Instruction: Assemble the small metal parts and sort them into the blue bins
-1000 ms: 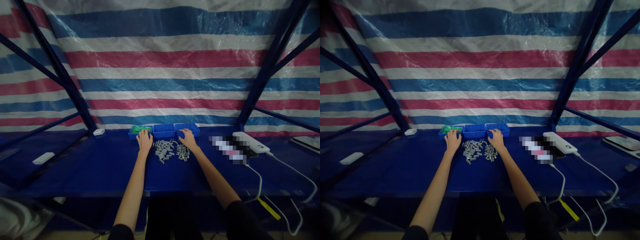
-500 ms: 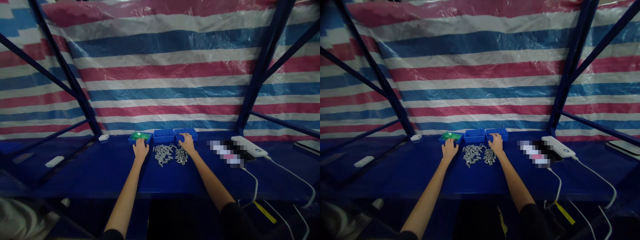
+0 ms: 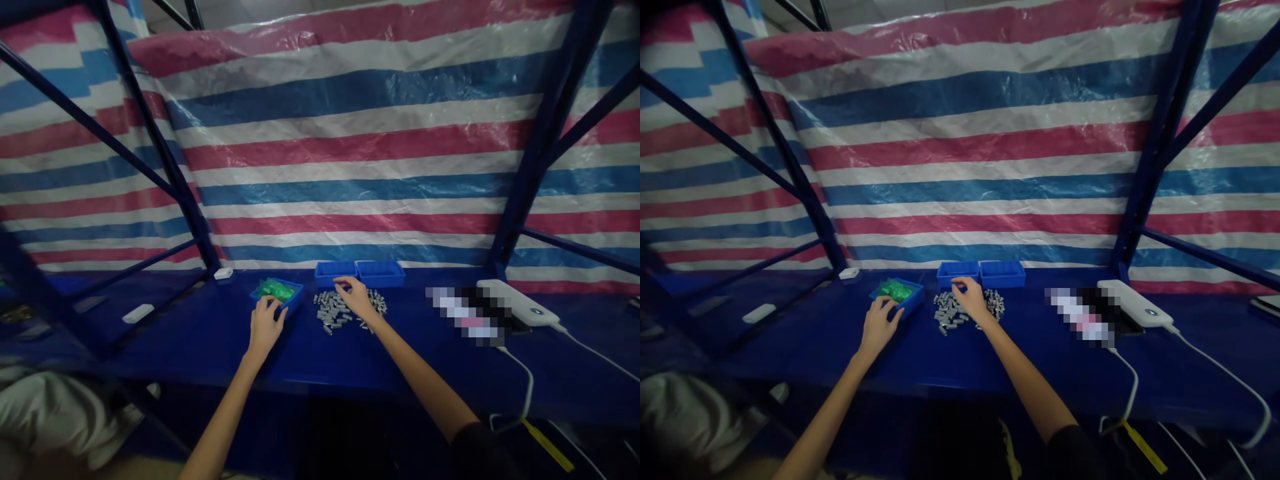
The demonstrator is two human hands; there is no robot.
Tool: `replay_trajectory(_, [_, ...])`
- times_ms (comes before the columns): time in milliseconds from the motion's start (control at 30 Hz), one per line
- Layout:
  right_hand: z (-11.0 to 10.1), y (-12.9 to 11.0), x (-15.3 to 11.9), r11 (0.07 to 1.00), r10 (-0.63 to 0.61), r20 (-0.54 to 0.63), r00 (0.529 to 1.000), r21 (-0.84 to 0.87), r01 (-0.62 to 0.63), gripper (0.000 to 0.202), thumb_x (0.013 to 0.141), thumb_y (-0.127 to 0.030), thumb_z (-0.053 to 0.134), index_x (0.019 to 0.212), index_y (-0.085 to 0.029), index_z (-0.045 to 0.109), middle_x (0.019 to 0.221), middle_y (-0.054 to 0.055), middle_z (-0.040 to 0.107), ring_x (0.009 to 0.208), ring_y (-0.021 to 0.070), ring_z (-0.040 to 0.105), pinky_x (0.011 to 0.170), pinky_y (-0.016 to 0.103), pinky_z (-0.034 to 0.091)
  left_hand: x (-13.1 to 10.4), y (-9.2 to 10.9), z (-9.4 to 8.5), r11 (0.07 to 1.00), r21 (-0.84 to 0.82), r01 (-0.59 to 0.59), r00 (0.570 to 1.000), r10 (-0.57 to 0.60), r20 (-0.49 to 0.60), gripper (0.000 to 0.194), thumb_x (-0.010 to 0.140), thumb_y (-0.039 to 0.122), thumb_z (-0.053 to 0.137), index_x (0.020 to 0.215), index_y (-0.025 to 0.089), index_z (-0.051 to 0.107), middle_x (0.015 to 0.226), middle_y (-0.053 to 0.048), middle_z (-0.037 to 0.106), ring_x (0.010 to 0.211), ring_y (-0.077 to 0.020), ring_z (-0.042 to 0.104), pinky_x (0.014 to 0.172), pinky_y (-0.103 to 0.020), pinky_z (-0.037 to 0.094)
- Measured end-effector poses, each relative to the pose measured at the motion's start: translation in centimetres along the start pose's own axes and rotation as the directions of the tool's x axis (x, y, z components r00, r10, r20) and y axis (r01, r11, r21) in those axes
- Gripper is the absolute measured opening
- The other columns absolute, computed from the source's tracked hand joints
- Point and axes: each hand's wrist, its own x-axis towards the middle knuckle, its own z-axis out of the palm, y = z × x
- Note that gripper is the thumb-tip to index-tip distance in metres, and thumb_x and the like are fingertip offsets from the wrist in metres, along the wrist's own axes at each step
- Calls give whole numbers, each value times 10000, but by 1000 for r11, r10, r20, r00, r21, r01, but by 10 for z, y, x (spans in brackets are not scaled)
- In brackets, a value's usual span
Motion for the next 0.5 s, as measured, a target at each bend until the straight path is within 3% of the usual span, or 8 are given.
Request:
replay_trajectory(100, [14, -15, -7, 944, 154, 236, 959, 253, -214, 341, 814, -428, 467, 1063, -215, 564, 935, 65, 633, 777, 198, 623, 588, 302, 496, 2, 7, -10, 965, -257, 59, 988, -93, -121, 196, 813, 361, 481, 824, 194, 584, 959, -68, 529, 938, -193, 547, 865, -319, 446])
replay_trajectory(233, [20, -28, -16, 717, 325, 530, 783, 403, -570, 565, 824, -579, 395, 1251, -211, 378, 977, 118, 631, 679, 191, 651, 479, 270, 488, 3, 23, -21, 853, -509, 119, 971, -206, -118, 205, 801, 383, 506, 841, 195, 577, 948, -49, 533, 924, -174, 559, 842, -295, 459])
replay_trajectory(300, [19, -33, -18, 595, 322, 654, 684, 423, -684, 659, 818, -643, 329, 1291, -183, 325, 953, 143, 641, 706, 209, 664, 519, 292, 516, -1, 33, -22, 800, -590, 105, 976, -198, -96, 215, 798, 389, 519, 851, 190, 579, 955, -49, 531, 928, -173, 560, 821, -291, 468])
replay_trajectory(367, [18, -37, -18, 493, 276, 742, 611, 436, -753, 713, 803, -693, 260, 1267, -163, 374, 973, 161, 639, 751, 226, 670, 585, 330, 539, -6, 43, -20, 775, -629, 65, 983, -159, -95, 202, 801, 372, 528, 838, 182, 586, 966, -52, 524, 941, -173, 559, 841, -303, 463])
replay_trajectory(433, [18, -41, -19, 412, 261, 752, 606, 481, -774, 709, 789, -710, 263, 1205, -169, 456, 1019, 152, 630, 780, 224, 668, 649, 355, 546, -11, 52, -17, 785, -619, 16, 991, -93, -92, 171, 805, 343, 536, 824, 184, 596, 996, -55, 519, 979, -177, 545, 890, -329, 440])
replay_trajectory(500, [18, -44, -19, 361, 312, 696, 647, 544, -758, 617, 789, -666, 370, 1184, -203, 479, 1037, 114, 630, 775, 200, 665, 674, 355, 548, -13, 58, -13, 802, -596, -36, 996, -17, -83, 143, 803, 321, 545, 812, 190, 600, 1033, -58, 516, 1025, -186, 523, 931, -357, 415])
